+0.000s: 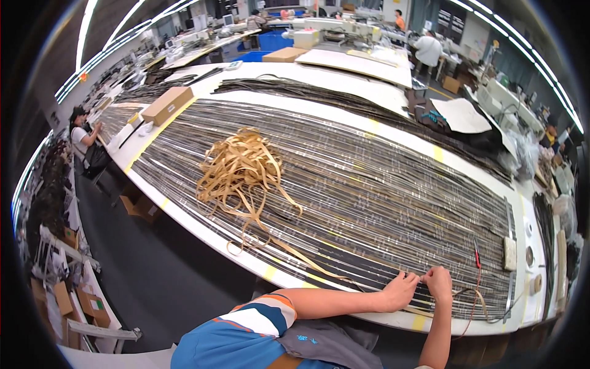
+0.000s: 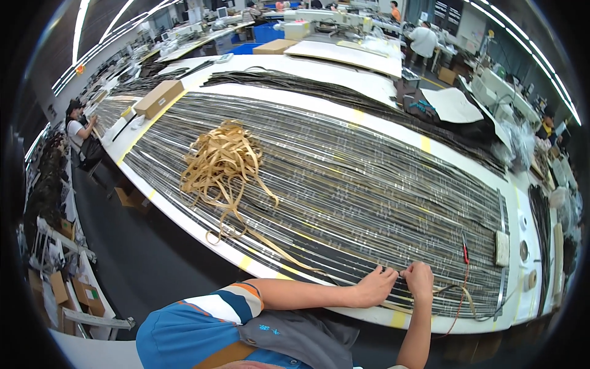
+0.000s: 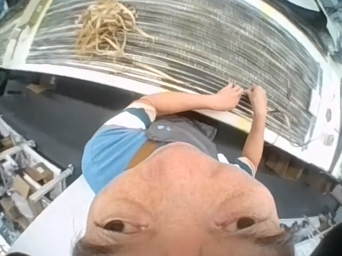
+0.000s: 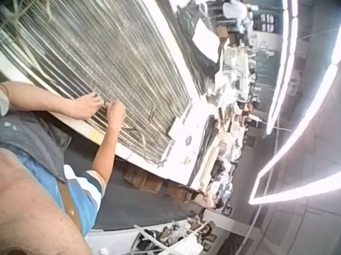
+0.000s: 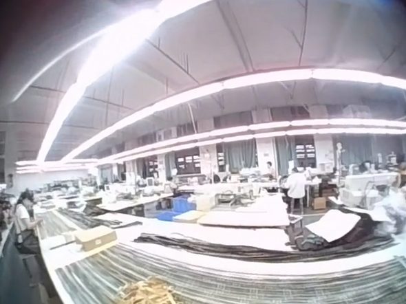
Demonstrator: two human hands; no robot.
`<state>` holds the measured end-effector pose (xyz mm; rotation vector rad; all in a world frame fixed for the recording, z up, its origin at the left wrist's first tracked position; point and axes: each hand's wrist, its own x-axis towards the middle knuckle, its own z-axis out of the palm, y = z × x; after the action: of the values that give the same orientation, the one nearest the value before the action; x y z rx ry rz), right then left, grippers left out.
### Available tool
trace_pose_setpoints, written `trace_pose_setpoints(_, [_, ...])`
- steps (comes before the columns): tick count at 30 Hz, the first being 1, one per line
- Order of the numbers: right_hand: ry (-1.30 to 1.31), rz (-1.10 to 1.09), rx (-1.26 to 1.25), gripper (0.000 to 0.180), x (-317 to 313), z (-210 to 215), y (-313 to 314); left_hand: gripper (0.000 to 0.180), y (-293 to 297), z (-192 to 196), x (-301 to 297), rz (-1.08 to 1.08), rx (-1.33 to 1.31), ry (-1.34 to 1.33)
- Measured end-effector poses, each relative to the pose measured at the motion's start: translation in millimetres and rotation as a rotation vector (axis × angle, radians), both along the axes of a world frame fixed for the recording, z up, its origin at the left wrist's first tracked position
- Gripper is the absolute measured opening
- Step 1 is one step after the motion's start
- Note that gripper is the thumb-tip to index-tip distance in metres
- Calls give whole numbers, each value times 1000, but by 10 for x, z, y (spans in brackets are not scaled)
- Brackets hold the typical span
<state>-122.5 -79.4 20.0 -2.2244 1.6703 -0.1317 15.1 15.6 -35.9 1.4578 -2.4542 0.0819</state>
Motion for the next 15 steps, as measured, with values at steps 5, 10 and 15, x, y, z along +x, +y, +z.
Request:
trace_pose_setpoints(5, [74,2,9,23,-12,8,-31,28,-29,-50,-9,7,-12,12])
trace_pose_setpoints(10, [179,-16,66,26,-25,138,4,29,-44,-53,-26,4,-8,15])
trace_pose_setpoints(15, [163,-23,-170,33,-260,82,116,31,-65,-43,-58,8,8,-1])
